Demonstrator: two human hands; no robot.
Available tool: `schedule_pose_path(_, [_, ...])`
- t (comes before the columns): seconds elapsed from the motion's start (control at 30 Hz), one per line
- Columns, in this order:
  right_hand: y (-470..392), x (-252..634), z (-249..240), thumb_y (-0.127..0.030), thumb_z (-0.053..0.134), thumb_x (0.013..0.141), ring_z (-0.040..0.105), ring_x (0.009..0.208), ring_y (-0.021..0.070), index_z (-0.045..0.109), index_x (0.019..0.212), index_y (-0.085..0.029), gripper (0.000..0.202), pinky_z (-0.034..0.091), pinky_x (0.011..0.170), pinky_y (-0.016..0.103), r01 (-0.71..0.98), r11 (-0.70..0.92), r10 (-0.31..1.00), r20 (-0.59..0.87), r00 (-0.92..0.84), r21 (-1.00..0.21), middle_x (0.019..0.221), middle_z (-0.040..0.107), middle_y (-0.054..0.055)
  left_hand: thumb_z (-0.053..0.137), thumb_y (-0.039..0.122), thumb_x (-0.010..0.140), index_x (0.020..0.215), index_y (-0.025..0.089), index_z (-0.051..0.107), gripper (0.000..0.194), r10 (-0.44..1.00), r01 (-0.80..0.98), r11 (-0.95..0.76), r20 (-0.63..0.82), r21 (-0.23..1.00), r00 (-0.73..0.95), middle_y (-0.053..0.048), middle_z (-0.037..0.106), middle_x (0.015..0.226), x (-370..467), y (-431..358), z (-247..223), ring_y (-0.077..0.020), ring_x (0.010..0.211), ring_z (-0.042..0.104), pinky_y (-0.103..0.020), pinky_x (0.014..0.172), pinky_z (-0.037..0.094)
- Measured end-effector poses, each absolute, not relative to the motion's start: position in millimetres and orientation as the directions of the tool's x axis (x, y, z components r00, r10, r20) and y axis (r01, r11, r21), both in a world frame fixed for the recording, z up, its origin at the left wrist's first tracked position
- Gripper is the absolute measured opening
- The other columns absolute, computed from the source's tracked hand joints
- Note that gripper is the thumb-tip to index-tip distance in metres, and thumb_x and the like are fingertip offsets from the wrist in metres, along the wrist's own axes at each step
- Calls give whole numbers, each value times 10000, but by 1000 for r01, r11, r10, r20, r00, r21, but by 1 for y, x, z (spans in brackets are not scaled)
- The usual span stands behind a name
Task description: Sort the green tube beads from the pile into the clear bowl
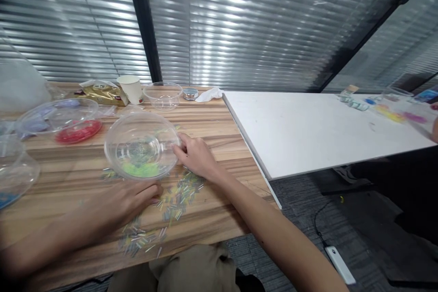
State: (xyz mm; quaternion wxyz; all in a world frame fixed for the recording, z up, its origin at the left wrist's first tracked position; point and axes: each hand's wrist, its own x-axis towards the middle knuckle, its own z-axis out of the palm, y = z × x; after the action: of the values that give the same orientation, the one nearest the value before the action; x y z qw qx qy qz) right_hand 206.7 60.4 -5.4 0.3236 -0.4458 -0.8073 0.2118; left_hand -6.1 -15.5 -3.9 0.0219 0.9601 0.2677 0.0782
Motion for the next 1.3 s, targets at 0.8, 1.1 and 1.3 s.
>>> schedule_pose_path(0.8, [60, 207, -5, -277, 464, 907, 466, 527, 109, 590, 948, -168, 172, 292, 544, 213, 602, 509, 860, 328, -391, -616, 650, 598, -13, 309, -86, 738, 1085, 151, 492, 458, 507, 505, -861, 143, 50, 850, -101, 617, 1076, -5, -16, -1, -217, 918, 619, -332, 764, 509])
schedule_pose_path(1.1, [62, 207, -9, -265, 470, 899, 426, 502, 96, 601, 977, -166, 182, 271, 530, 207, 577, 529, 848, 351, -398, -622, 594, 541, -41, 284, -79, 745, 1064, 148, 497, 446, 498, 495, -867, 163, 61, 852, -99, 619, 1048, -4, -15, -1, -215, 890, 622, -328, 750, 498])
schedule_pose_path(1.3, [63, 206, -10, -272, 483, 892, 368, 474, 89, 605, 973, -155, 187, 241, 511, 208, 584, 529, 848, 362, -387, -615, 530, 460, -64, 286, -75, 772, 1049, 159, 497, 419, 500, 495, -866, 165, 77, 850, -85, 618, 1028, -4, -15, -2, -202, 878, 614, -317, 754, 490])
